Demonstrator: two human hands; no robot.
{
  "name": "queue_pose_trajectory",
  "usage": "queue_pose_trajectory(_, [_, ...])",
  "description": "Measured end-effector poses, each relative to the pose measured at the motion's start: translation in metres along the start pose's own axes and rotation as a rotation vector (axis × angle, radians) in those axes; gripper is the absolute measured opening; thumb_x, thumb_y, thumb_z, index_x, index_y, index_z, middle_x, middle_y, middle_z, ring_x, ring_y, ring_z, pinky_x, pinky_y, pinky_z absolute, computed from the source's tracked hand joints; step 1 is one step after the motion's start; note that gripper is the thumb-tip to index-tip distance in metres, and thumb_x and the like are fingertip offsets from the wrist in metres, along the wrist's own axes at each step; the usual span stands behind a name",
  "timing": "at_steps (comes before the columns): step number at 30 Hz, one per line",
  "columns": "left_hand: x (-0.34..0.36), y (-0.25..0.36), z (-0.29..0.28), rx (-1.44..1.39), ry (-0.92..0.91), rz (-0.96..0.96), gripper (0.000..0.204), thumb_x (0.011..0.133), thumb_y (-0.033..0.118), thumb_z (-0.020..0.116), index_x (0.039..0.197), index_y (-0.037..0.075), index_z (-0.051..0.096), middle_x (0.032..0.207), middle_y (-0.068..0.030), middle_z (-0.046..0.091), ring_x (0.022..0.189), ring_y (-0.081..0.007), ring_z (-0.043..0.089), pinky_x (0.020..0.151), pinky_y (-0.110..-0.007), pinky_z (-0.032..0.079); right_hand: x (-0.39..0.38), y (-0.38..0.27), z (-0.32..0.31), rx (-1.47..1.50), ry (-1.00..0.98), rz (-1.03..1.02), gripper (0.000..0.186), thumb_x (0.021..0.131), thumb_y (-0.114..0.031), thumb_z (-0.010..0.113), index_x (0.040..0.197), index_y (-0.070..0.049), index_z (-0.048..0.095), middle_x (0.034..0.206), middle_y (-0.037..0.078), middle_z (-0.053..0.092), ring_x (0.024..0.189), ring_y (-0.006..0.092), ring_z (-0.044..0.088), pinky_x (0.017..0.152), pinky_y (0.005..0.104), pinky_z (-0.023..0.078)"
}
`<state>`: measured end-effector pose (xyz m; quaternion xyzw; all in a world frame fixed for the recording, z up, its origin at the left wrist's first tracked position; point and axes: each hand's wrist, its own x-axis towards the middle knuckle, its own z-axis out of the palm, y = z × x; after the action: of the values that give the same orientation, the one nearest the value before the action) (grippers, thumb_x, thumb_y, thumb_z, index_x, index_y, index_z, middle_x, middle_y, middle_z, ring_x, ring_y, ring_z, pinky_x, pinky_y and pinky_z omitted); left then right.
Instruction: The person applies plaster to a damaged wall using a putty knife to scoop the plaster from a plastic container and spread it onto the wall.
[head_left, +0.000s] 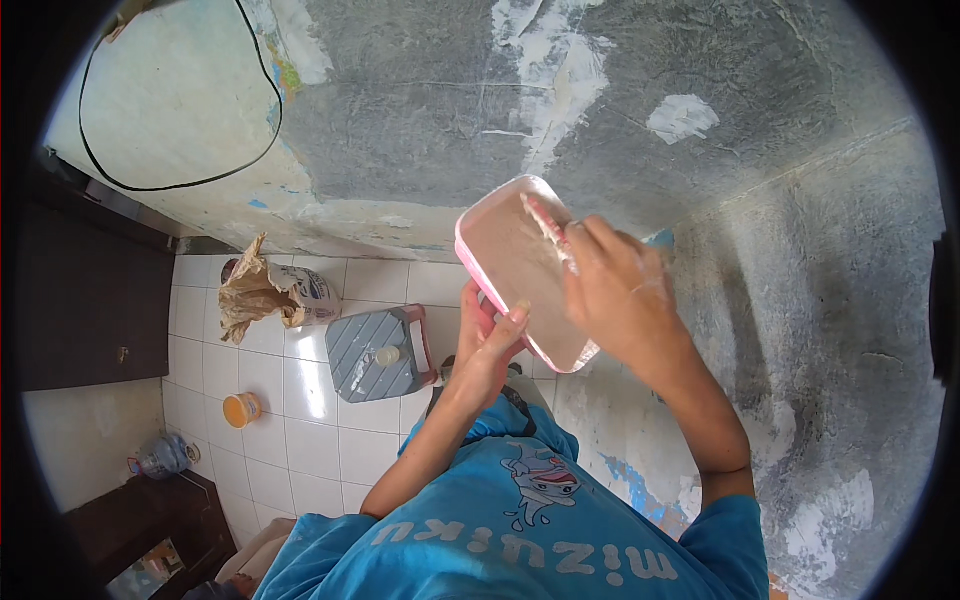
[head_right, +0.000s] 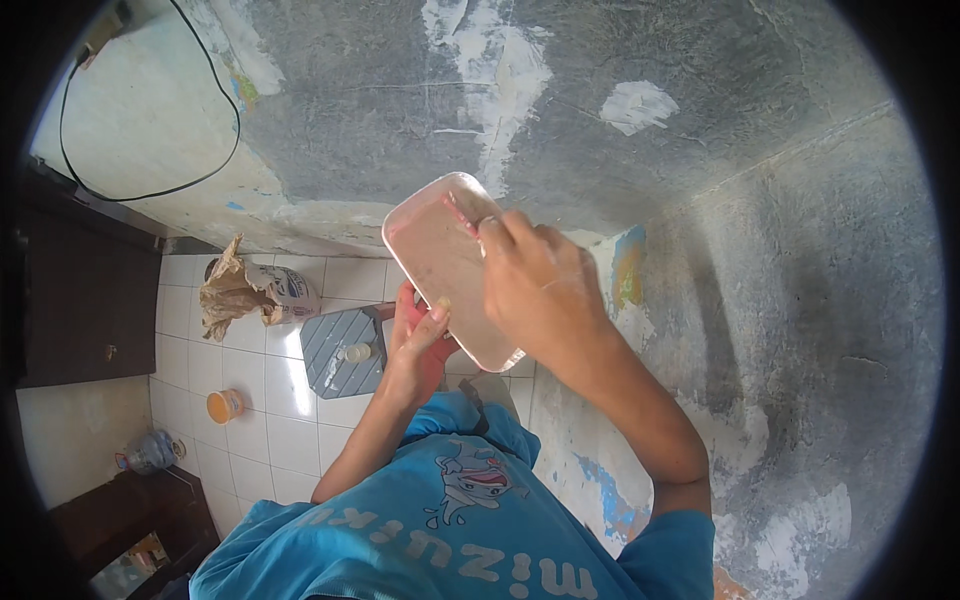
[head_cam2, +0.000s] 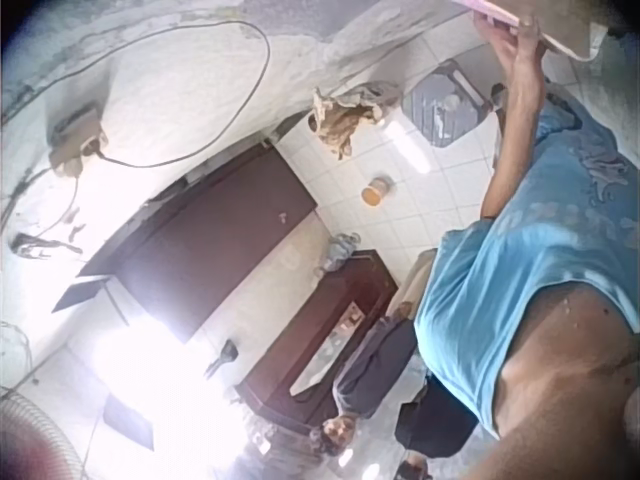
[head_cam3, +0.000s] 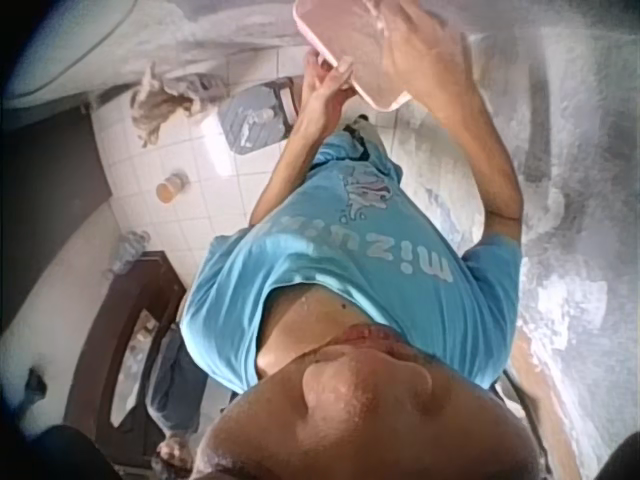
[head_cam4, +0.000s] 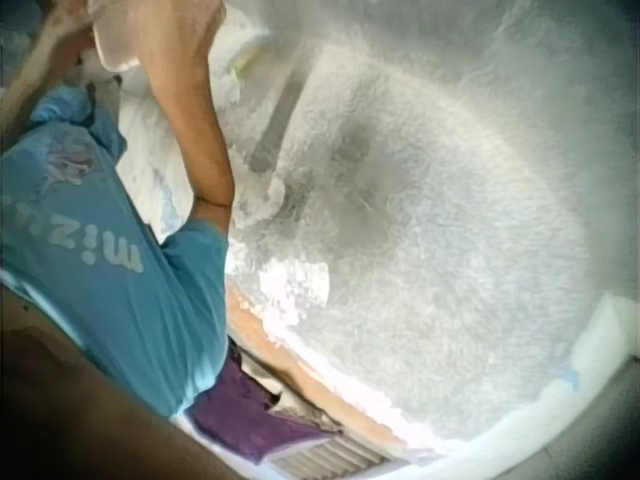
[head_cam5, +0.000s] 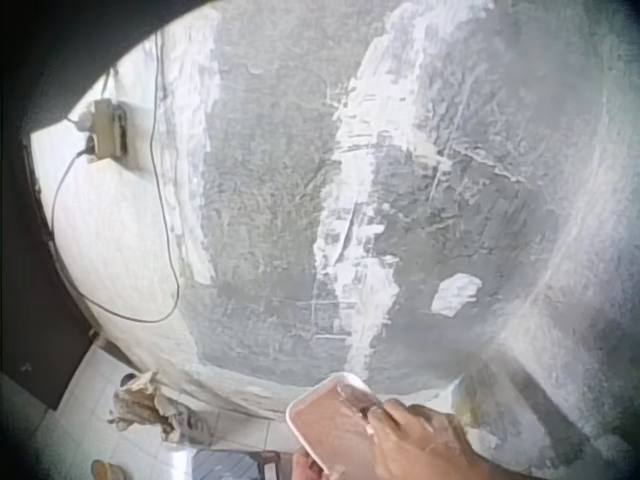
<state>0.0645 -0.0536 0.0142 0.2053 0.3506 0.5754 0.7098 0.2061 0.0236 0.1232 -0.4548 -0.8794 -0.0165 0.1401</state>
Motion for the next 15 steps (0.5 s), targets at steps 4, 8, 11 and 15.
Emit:
queue_pose_trajectory(4, [0.003,-0.002,-0.002,-0.02,0.0,0.004,0.087,0.096,0.035,0.07,0.157,0.012,0.013,0.15,-0.0167,0.04,0.138,-0.0305,0.046,0.103,-0.052,0.049,-0.004,0.001,0.017,0.049,-0.078,0.013,0.013,0.087,-0.007,0.062,0.099,-0.001,0.064,0.092,0.015,0.065,0.079,0.0347,0.071,0.067,0.0446,0.06])
queue_pose_trajectory(8, [0.009,-0.001,-0.014,-0.06,-0.017,0.006,0.087,0.096,0.036,0.07,0.157,0.012,0.013,0.149,-0.0161,0.042,0.137,-0.0295,0.046,0.103,-0.051,0.049,-0.018,-0.008,0.009,0.182,-0.146,0.04,0.013,0.088,-0.008,0.061,0.098,0.0,0.063,0.092,0.016,0.065,0.08,0.0368,0.07,0.069,0.0466,0.059])
queue_pose_trajectory(11, [0.008,-0.001,-0.017,-0.078,-0.023,-0.008,0.088,0.095,0.038,0.07,0.157,0.012,0.014,0.15,-0.0163,0.042,0.139,-0.0293,0.046,0.105,-0.052,0.047,-0.018,-0.016,0.003,0.286,-0.196,0.043,0.014,0.089,-0.01,0.06,0.098,0.001,0.063,0.092,0.017,0.066,0.083,0.0397,0.069,0.073,0.0499,0.057])
queue_pose_trajectory(15, [0.005,0.004,-0.011,-0.091,-0.061,-0.009,0.09,0.094,0.04,0.071,0.158,0.012,0.013,0.153,-0.0172,0.039,0.141,-0.0303,0.044,0.108,-0.054,0.044,-0.012,-0.017,0.003,0.397,-0.133,0.072,0.015,0.088,-0.01,0.059,0.098,0.001,0.062,0.093,0.018,0.066,0.083,0.043,0.067,0.075,0.0512,0.054])
